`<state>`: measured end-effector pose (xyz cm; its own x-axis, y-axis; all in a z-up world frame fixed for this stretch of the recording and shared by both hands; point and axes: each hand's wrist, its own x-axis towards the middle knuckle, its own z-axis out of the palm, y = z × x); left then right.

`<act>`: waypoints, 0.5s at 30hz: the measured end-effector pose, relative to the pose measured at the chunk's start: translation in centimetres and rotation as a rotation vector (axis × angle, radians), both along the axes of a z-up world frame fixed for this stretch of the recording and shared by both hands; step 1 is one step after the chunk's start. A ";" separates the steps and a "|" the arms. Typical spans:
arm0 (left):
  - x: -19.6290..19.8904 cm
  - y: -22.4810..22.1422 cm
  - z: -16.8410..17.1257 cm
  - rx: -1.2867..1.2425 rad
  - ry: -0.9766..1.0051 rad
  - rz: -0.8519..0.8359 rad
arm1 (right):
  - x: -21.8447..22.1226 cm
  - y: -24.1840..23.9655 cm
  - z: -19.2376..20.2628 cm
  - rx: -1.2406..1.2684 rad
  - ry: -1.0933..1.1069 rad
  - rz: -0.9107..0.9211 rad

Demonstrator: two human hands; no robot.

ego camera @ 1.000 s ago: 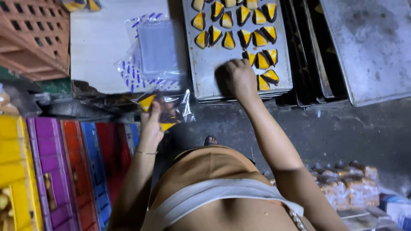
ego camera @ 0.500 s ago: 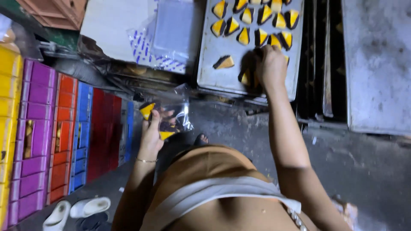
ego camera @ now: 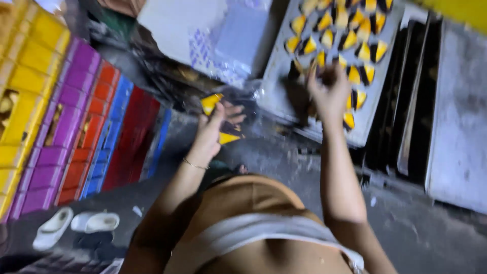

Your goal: Packing individual triangular pastries from a baking tray into small plastic bags for retail.

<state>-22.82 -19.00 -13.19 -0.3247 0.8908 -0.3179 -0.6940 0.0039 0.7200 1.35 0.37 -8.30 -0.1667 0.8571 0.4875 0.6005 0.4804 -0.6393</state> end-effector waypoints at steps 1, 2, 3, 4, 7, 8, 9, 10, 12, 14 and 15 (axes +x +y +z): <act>0.2 0.9 -0.4 -0.028 -0.003 0.002 | -0.3 -2.0 1.1 -0.002 -0.032 -0.011; 0.4 1.9 -0.9 -0.057 -0.006 0.004 | -0.7 -3.9 2.1 -0.004 -0.064 -0.021; 0.7 2.8 -0.9 -0.079 -0.014 -0.004 | -0.3 -4.1 1.2 -0.027 -0.072 -0.029; 1.0 3.8 -0.9 -0.078 -0.027 0.030 | 0.0 -4.3 0.3 -0.105 -0.024 -0.071; -0.2 6.3 -1.5 -0.058 -0.026 -0.002 | 0.9 -3.2 -0.1 -0.111 0.031 -0.135; -0.9 6.9 -2.0 -0.081 -0.019 -0.053 | 1.3 -2.8 -0.1 -0.079 0.025 -0.143; -1.9 7.5 -1.8 -0.087 -0.020 -0.076 | 0.5 -2.2 0.4 -0.085 0.024 -0.165; -2.9 8.1 -1.7 -0.080 -0.003 -0.083 | -0.3 -1.5 0.8 -0.011 -0.017 -0.167; -4.4 7.0 -2.4 -0.115 0.007 -0.108 | -1.8 -2.1 0.3 0.019 -0.069 -0.182; -6.3 8.8 -2.8 -0.125 0.060 -0.157 | -3.6 -0.6 0.3 -0.022 -0.309 -0.315; -7.0 9.4 -2.4 -0.121 0.061 -0.180 | -4.2 0.3 0.2 -0.022 -0.310 -0.338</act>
<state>-29.86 -9.60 -15.55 -0.1861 0.8928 -0.4103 -0.6296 0.2122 0.7474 -2.81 0.64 -8.11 -0.0110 0.8979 0.4401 0.8856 0.2131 -0.4127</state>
